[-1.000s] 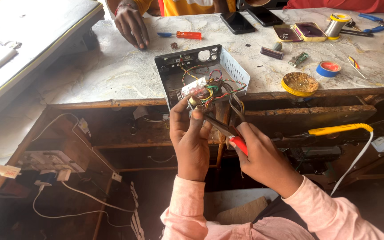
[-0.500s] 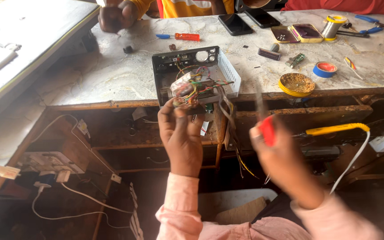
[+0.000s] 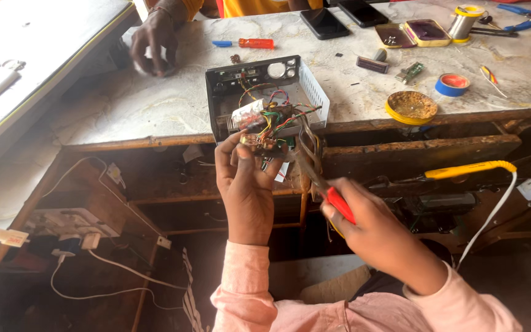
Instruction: The person handles a small circuit board and wires inside a metal housing, using pliers to adjust internal components.
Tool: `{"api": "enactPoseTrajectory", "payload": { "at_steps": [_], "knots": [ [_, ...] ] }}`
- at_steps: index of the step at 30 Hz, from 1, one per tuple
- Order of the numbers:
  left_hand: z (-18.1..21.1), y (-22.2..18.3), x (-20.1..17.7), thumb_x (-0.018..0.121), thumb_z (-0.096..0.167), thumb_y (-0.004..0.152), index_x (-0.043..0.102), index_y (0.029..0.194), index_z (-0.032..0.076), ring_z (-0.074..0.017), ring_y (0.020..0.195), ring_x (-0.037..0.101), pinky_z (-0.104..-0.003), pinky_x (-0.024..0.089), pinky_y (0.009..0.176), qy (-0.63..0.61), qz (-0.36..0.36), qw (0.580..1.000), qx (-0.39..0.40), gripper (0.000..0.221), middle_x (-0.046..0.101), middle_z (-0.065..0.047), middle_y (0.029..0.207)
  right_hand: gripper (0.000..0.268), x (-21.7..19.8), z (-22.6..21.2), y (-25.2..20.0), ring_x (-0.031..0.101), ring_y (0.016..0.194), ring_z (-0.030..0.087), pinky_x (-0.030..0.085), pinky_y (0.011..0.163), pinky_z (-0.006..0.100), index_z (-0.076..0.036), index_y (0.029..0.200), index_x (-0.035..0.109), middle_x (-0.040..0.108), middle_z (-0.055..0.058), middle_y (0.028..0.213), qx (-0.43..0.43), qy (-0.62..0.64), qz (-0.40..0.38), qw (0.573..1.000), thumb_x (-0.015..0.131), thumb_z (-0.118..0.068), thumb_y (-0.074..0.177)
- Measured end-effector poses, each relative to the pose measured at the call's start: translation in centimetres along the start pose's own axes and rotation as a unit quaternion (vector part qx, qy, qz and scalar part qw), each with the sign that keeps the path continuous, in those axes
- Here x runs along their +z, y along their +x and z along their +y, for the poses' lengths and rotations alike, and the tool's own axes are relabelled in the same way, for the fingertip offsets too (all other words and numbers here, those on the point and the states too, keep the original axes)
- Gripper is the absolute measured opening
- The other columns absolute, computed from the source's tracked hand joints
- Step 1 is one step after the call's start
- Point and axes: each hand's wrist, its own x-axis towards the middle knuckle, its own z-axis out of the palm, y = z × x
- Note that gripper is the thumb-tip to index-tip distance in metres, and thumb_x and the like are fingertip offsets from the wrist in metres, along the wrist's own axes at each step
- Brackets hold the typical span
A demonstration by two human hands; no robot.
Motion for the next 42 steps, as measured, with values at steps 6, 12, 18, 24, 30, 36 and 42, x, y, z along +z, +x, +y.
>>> {"api": "enactPoseTrajectory", "payload": {
  "at_steps": [6, 12, 18, 24, 30, 36, 42],
  "knots": [
    [0.3, -0.6, 0.6, 0.062, 0.013, 0.103, 0.052, 0.131, 0.003, -0.0199, 0.11, 0.065, -0.036, 0.061, 0.089, 0.048, 0.009, 0.999, 0.0, 0.031, 0.06, -0.01, 0.125, 0.045, -0.2, -1.4, 0.3, 0.062, 0.096, 0.038, 0.05, 0.08, 0.05, -0.005, 0.124, 0.06, 0.06, 0.015, 0.102, -0.11, -0.224, 0.123, 0.96, 0.068, -0.001, 0.08],
    [0.2, -1.0, 1.2, 0.067, 0.009, 0.099, 0.054, 0.131, 0.003, -0.0163, 0.11, 0.064, -0.032, 0.06, 0.088, 0.095, 0.01, 0.995, 0.005, 0.035, 0.061, -0.008, 0.123, 0.05, -0.7, -1.7, 0.4, 0.064, 0.093, 0.033, 0.051, 0.079, 0.046, -0.003, 0.128, 0.063, 0.061, 0.013, 0.1, -0.126, -0.288, 0.11, 0.943, 0.07, -0.002, 0.079],
    [0.5, -1.2, 1.0, 0.068, 0.006, 0.099, 0.055, 0.135, 0.003, -0.016, 0.114, 0.063, -0.03, 0.058, 0.09, 0.102, 0.006, 0.995, 0.008, 0.039, 0.063, -0.01, 0.128, 0.052, -0.5, -2.1, 0.5, 0.064, 0.093, 0.031, 0.052, 0.08, 0.046, -0.002, 0.129, 0.063, 0.062, 0.013, 0.1, -0.139, -0.28, 0.104, 0.944, 0.07, -0.002, 0.078],
    [0.1, -1.0, 0.6, 0.07, -0.003, 0.095, 0.054, 0.134, 0.003, -0.0207, 0.119, 0.064, -0.032, 0.059, 0.096, 0.056, -0.026, 0.998, 0.019, 0.042, 0.062, -0.013, 0.134, 0.05, -0.1, -2.1, 0.6, 0.066, 0.088, 0.034, 0.055, 0.073, 0.046, -0.001, 0.126, 0.063, 0.065, 0.014, 0.093, -0.113, -0.282, 0.088, 0.949, 0.07, 0.0, 0.076],
    [-0.1, -0.6, 0.9, 0.067, -0.006, 0.097, 0.056, 0.134, -0.001, -0.0198, 0.121, 0.062, -0.03, 0.057, 0.089, -0.015, -0.031, 0.999, 0.019, 0.039, 0.058, -0.014, 0.141, 0.02, 1.7, -2.7, 0.3, 0.067, 0.083, 0.042, 0.052, 0.064, 0.049, -0.006, 0.108, 0.062, 0.07, 0.018, 0.089, 0.066, -0.089, 0.029, 0.993, 0.068, -0.016, 0.092],
    [0.4, -1.0, 0.4, 0.065, -0.004, 0.097, 0.057, 0.135, 0.0, -0.0181, 0.116, 0.063, -0.026, 0.059, 0.086, 0.004, -0.012, 1.0, 0.006, 0.039, 0.059, -0.015, 0.139, 0.024, 2.3, -1.3, 0.1, 0.064, 0.089, 0.047, 0.051, 0.07, 0.049, -0.003, 0.111, 0.059, 0.068, 0.022, 0.091, 0.01, -0.005, 0.008, 1.0, 0.063, -0.02, 0.094],
    [1.0, -1.0, 0.3, 0.064, -0.002, 0.097, 0.054, 0.143, -0.001, -0.0143, 0.116, 0.063, -0.021, 0.057, 0.082, 0.034, -0.024, 0.999, -0.024, 0.047, 0.057, -0.014, 0.145, 0.026, 0.9, -0.2, 0.9, 0.064, 0.091, 0.046, 0.05, 0.071, 0.049, -0.003, 0.108, 0.058, 0.067, 0.021, 0.093, -0.054, -0.039, -0.021, 0.998, 0.063, -0.024, 0.094]
  ]
}}
